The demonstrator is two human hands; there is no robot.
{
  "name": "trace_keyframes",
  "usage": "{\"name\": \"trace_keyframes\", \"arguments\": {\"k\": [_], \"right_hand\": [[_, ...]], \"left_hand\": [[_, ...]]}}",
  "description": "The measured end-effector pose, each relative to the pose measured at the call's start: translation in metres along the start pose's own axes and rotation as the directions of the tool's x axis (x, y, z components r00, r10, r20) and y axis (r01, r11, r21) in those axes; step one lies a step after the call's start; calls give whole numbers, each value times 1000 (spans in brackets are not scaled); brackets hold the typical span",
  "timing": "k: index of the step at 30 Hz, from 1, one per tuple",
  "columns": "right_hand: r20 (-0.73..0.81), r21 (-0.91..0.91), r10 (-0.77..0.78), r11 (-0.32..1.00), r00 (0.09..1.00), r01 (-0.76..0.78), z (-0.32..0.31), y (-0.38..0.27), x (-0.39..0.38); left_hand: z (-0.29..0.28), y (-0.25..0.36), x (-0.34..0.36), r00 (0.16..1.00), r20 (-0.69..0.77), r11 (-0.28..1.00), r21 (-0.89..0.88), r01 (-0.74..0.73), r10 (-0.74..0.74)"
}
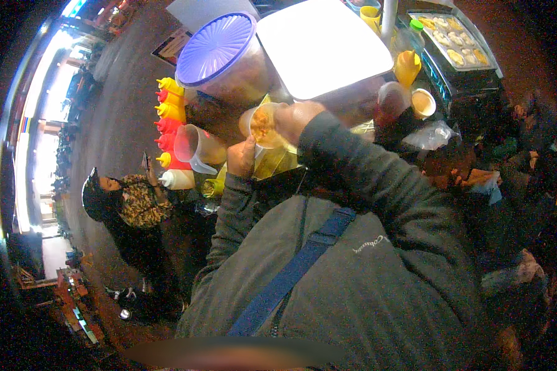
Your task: The person adds condiments from squeeze bottles into paper cups containing fried food at a street food stall. They then add a white powder from a small packet and stir the contents with a utensil.
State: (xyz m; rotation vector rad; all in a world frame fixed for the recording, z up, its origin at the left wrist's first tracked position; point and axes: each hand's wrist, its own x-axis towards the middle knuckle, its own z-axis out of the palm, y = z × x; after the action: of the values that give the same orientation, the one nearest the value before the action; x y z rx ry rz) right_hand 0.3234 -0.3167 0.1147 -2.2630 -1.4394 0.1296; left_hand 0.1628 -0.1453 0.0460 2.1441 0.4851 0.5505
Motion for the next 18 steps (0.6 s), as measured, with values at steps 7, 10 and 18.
{"name": "trace_keyframes", "arguments": {"k": [7, 10, 18], "right_hand": [[14, 81, -75, 994, 997, 73, -8, -6, 6], [62, -35, -38, 999, 997, 40, -10, -8, 8], [86, -32, -82, 996, 993, 85, -9, -6, 9]], "left_hand": [[-3, -13, 3, 996, -91, 995, -90, -31, 23], [-5, -15, 4, 996, -92, 993, -118, -30, 19], [-6, -8, 6, 996, -84, 998, -65, 1, -7]]}}
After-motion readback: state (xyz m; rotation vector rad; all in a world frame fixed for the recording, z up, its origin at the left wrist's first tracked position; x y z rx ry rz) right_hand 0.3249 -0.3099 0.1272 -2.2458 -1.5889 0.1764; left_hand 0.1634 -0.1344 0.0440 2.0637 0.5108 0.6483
